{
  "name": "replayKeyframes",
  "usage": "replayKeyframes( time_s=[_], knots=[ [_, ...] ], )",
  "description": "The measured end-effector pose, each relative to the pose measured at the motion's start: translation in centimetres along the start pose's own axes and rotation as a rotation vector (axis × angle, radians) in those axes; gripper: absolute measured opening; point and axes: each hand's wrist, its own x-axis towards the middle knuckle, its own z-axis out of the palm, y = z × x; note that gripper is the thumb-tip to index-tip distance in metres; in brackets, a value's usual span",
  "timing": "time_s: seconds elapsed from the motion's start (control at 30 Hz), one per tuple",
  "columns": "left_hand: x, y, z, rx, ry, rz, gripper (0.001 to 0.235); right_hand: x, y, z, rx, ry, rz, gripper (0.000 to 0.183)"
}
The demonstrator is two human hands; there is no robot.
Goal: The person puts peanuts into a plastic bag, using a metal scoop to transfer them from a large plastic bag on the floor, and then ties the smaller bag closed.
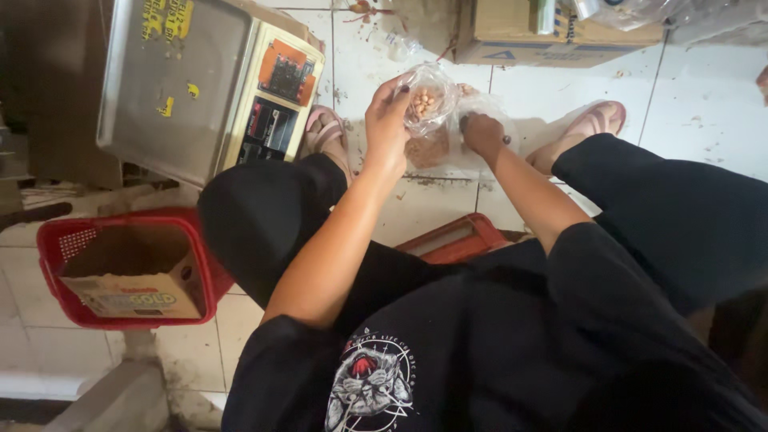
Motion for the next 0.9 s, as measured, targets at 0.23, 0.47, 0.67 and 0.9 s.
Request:
replayKeyframes(
  time_s=[0.23, 0.47, 0.67, 0.9],
  knots=[
    [-0.6, 1.5, 0.1, -0.014, 0.014, -0.062, 0.026, 1.7, 2.1, -0.8, 0.052, -0.095, -0.183, 0.025],
    [-1.2, 2.5, 1.2, 0.012, -0.001, -0.084, 0.027, 1.3, 5.2, -3.3, 0.596, -0.336, -0.109, 0.022],
    [-0.6, 1.4, 1.4, 0.000, -0.016, -0.068, 0.026, 1.0, 5.4, -4.8, 0.759, -0.295, -0.095, 0.021],
    [-0.2, 1.3, 1.3, 0.008, -0.019, -0.054, 0.027, 3.1, 1.6, -6.2, 0.695, -0.122, -0.086, 0.032]
  ],
)
